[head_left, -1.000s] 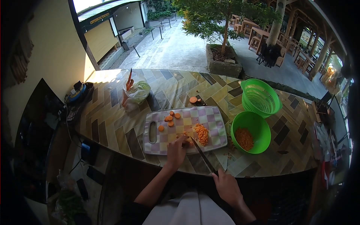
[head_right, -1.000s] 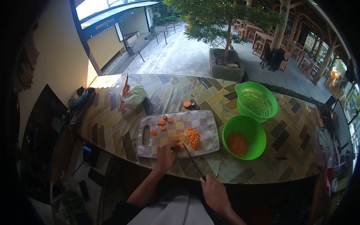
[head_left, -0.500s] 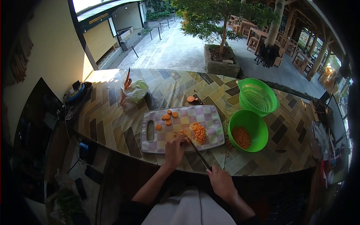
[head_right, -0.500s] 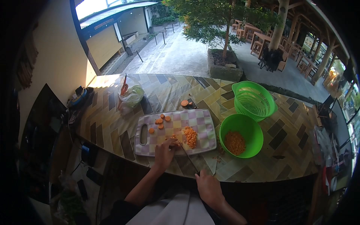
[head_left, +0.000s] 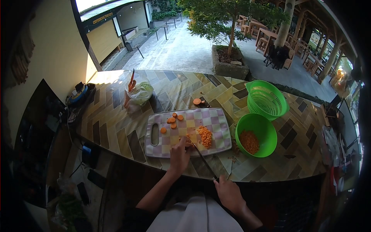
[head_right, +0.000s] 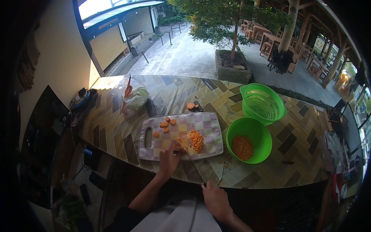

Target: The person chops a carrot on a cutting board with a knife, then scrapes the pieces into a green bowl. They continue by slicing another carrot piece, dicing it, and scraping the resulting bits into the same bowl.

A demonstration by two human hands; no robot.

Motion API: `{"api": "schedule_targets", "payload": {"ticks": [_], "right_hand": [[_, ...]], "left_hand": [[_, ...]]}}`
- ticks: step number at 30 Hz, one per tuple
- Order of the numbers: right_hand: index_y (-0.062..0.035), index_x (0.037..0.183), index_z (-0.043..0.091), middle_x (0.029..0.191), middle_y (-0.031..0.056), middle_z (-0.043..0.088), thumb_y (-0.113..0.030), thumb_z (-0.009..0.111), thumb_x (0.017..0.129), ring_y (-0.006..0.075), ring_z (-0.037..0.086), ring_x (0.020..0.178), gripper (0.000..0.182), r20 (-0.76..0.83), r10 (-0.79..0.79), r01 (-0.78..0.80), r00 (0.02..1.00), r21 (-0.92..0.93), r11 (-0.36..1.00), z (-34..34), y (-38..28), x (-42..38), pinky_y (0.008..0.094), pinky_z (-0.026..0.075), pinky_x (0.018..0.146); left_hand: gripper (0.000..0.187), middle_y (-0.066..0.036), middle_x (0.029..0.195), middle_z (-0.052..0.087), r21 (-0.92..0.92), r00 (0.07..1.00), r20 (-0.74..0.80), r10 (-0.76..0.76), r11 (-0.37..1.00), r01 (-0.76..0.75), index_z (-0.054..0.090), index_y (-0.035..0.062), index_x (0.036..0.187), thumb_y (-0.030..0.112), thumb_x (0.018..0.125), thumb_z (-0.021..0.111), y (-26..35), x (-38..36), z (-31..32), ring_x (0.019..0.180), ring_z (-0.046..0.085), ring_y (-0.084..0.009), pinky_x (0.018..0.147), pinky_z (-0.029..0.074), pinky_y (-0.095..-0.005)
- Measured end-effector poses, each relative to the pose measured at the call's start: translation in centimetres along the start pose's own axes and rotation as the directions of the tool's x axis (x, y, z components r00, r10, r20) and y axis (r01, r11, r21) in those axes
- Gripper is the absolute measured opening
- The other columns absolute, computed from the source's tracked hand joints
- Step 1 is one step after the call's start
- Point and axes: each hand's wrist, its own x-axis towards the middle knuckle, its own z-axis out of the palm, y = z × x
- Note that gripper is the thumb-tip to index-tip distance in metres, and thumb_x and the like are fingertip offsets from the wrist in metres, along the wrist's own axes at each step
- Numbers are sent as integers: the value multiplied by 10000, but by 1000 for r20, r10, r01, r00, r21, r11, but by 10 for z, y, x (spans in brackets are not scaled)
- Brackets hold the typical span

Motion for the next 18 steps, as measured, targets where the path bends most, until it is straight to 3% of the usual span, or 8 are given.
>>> {"api": "schedule_targets", "payload": {"ticks": [6, 9, 18], "right_hand": [[-3, 955, 491, 674, 227, 636, -313, 466, 1033, 434, 661, 689, 321, -37, -56, 56, 998, 12, 998, 0, 6, 16, 517, 525, 614], [1, 953, 489, 684, 235, 638, -314, 463, 1034, 443, 659, 700, 326, -20, -21, 23, 1000, 97, 995, 0, 10, 8, 530, 520, 626], [6, 958, 491, 694, 240, 643, -311, 470, 1030, 456, 656, 702, 326, 35, -10, 8, 999, 73, 997, -2, 5, -2, 538, 529, 645]], "left_hand": [[184, -104, 837, 732, -26, 999, -11, 44, 999, -44, 595, 53, 956, 61, 825, 724, 4, 0, -3, 792, 709, -298, 704, 520, -405], [162, -102, 834, 730, -15, 999, -10, 38, 999, -38, 601, 49, 934, 55, 824, 720, 4, 0, -3, 797, 710, -297, 697, 523, -401], [145, -117, 859, 733, -41, 999, -32, 22, 999, -23, 604, 39, 911, 47, 824, 720, 1, -2, -2, 812, 710, -310, 693, 529, -408]]}}
